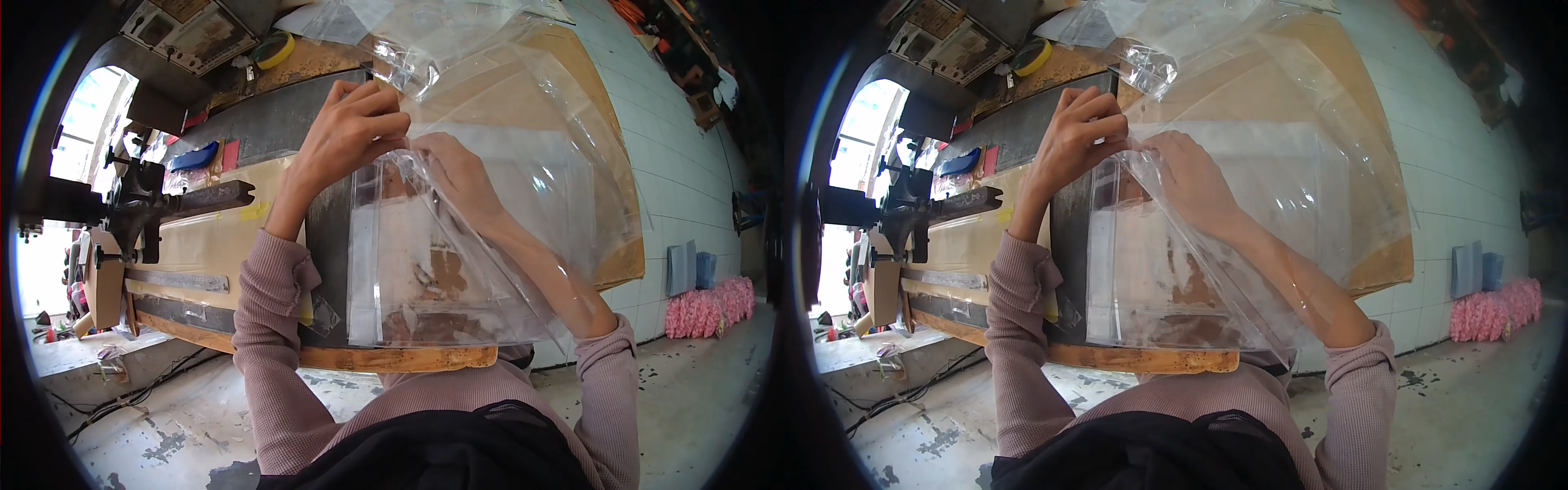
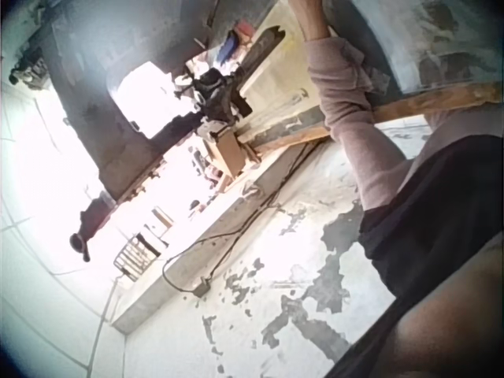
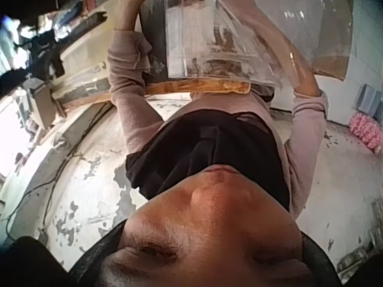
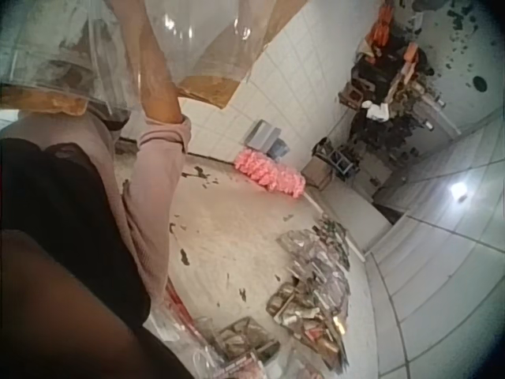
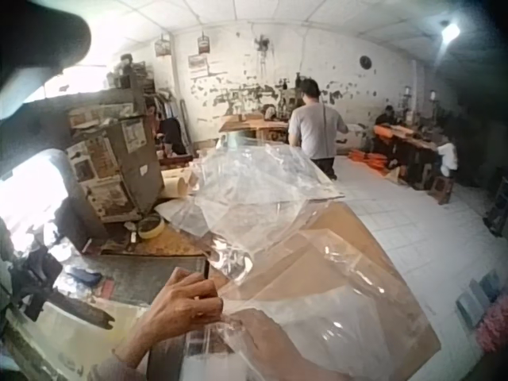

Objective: The person prepares plastic sleeves by unfolding them, smoothing them by hand on a wooden table, and using a box cutter to trim or separate a piece of plastic.

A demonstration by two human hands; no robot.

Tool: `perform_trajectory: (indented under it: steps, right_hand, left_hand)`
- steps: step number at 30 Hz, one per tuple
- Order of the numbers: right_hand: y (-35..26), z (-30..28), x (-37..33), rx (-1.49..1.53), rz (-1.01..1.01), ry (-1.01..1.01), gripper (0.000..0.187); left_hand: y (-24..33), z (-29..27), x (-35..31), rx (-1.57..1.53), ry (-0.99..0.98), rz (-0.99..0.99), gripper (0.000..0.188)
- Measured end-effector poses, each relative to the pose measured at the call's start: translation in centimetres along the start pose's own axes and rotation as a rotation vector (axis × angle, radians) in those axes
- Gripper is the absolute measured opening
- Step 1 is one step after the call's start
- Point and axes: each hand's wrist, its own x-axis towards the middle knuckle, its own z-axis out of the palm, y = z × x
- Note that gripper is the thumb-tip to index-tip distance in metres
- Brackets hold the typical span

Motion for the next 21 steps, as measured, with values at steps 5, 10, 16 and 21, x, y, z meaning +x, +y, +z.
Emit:
perform_trajectory:
  steps: [5, 10, 16, 21]
  right_hand:
    - [1.4, 0.9, -0.6, -0.103, -0.016, 0.017, 0.020]
    - [0.4, -1.1, -0.3, 0.083, -0.027, -0.095, 0.022]
    - [1.8, -2.5, 0.7, -0.441, -0.277, -0.129, 0.027]
    - [1.8, -1.9, 0.0, -0.519, -0.165, -0.116, 0.033]
  left_hand:
    - [3.1, 0.4, 0.8, 0.127, 0.074, 0.135, 0.024]
    - [5.6, 0.8, 0.5, 0.117, -0.036, 0.256, 0.035]
    - [5.2, 2.9, -0.2, 0.179, 0.120, 0.359, 0.042]
    - [2.6, 3.7, -1.6, 0.211, 0.211, 0.346, 0.038]
